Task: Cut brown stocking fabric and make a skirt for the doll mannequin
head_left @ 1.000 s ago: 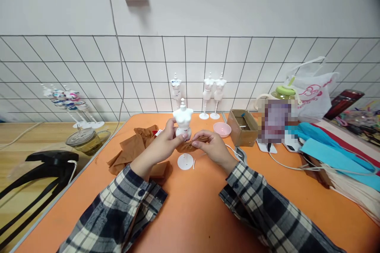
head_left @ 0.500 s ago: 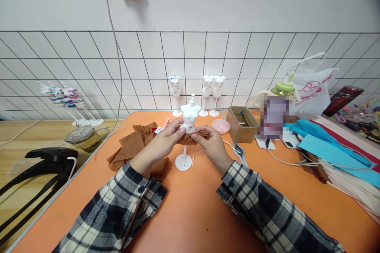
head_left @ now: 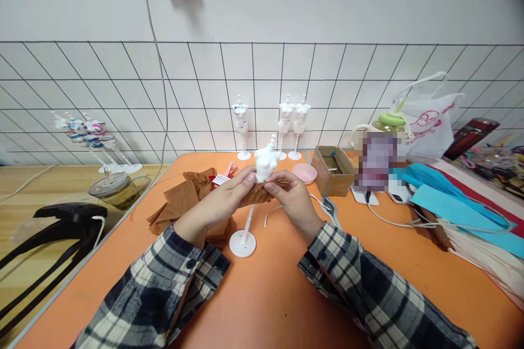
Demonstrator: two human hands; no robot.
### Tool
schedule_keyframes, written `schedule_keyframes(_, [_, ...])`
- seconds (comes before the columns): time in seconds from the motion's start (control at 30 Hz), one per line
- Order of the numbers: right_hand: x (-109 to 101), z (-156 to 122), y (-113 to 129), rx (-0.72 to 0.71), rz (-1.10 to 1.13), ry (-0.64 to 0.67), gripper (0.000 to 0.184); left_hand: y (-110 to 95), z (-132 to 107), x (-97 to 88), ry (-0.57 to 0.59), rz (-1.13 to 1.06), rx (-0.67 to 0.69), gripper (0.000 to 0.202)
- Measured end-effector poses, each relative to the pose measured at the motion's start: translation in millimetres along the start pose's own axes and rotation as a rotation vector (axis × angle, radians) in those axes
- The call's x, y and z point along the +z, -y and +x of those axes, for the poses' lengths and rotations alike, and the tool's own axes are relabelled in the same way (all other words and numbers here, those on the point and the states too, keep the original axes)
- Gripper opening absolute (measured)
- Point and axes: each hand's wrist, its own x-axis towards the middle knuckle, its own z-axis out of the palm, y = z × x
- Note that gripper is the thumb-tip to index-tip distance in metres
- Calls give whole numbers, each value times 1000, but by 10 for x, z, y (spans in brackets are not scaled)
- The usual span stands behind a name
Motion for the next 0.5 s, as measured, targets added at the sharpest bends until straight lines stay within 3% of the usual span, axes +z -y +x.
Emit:
schedule_keyframes(0.17, [44,-24,-4,-28,32,-98,26,49,-5,51,116,-294,-137,48])
schedule_keyframes(0.5, [12,-18,41,-58,-33,-40,20,-29,11,89,98,-312,-46,41])
